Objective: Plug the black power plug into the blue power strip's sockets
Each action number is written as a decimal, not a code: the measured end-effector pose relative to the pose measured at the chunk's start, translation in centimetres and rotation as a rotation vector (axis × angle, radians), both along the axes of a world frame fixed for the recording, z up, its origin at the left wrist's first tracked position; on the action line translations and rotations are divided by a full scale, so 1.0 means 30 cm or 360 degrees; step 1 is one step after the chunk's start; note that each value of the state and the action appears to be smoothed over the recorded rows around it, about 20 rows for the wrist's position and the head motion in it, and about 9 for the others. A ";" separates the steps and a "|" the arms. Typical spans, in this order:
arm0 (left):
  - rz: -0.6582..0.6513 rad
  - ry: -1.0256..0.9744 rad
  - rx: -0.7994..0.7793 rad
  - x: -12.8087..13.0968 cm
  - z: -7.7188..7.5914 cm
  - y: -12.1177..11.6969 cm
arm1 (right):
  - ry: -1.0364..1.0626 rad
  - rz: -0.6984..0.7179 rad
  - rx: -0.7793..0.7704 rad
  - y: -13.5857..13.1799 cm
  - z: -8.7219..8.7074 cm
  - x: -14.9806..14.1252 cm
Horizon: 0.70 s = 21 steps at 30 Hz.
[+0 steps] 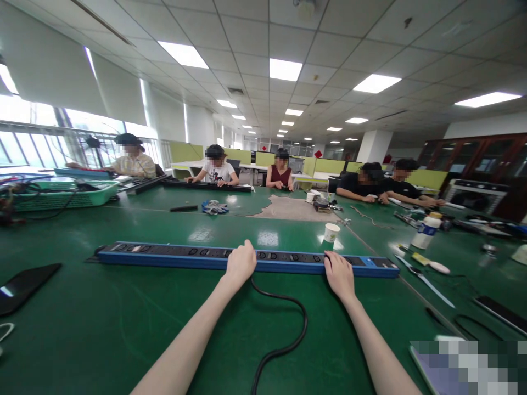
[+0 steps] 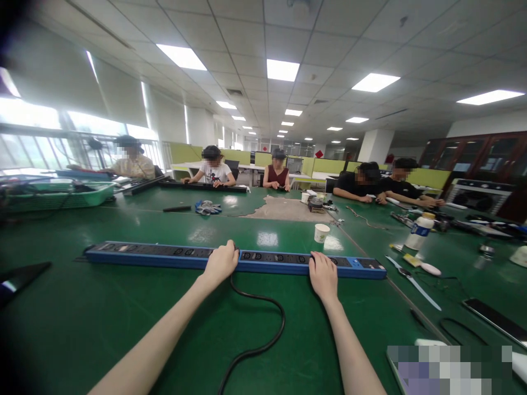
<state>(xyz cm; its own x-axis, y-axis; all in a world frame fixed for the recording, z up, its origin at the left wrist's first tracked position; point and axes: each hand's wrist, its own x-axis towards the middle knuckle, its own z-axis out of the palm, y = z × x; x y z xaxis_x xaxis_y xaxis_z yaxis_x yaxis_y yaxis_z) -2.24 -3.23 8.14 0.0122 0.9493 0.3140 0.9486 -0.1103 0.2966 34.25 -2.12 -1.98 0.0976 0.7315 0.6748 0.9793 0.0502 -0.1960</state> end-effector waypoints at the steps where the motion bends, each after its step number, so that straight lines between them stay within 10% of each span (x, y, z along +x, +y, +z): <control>1: 0.0017 -0.0038 0.0033 0.001 0.023 -0.006 | 0.0005 0.0005 0.0004 0.002 -0.001 0.001; 9: -0.0366 -0.0821 0.0558 0.025 0.188 -0.039 | 0.0000 0.0018 0.0006 0.008 -0.010 0.007; 15: -0.0669 -0.1212 0.0105 0.102 0.073 -0.012 | -0.0040 0.0020 0.0002 0.004 -0.009 0.007; 21: -0.0497 -0.0865 0.0070 0.169 -0.027 -0.016 | -0.0037 0.0008 0.0002 0.005 -0.010 0.008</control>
